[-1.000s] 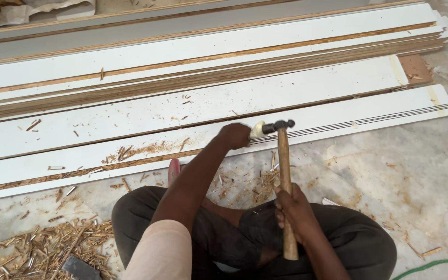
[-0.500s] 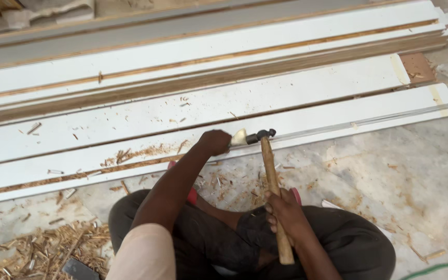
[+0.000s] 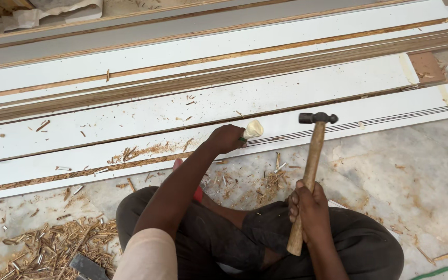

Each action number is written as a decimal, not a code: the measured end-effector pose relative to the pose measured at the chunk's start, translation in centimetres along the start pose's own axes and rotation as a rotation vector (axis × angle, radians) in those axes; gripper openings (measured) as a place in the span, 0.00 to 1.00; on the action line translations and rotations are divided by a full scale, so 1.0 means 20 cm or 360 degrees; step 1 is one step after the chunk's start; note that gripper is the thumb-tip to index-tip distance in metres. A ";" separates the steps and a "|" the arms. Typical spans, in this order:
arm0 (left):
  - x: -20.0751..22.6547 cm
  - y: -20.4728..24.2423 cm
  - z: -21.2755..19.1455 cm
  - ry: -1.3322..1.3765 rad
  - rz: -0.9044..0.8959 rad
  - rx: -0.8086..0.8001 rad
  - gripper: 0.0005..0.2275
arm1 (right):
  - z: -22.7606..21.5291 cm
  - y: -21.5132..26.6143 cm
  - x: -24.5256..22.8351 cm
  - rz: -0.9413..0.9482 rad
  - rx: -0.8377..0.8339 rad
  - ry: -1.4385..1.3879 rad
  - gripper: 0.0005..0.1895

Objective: The person sits on the floor and uses a hammer to repeatedly strike a roll of white tape placed on a long white board. The person holds the tape roll with one hand and hammers it with the other, creating indentations along the board.

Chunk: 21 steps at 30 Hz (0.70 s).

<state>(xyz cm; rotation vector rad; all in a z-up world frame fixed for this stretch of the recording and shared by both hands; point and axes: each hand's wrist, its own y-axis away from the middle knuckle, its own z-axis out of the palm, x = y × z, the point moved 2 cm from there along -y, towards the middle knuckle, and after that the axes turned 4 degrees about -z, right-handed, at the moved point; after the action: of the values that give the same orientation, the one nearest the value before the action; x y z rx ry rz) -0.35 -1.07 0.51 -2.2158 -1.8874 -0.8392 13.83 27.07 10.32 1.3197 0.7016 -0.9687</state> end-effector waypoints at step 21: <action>-0.02 -0.05 0.01 0.0020 -0.0067 -0.0126 0.11 | 0.12 0.08 0.15 0.0250 -0.0273 0.0234 0.10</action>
<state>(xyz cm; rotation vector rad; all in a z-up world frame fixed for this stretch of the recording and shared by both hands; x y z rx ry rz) -1.34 -1.10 -0.17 -2.2173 -1.9338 -0.9481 16.43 24.03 8.83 1.2821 0.7635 -0.6750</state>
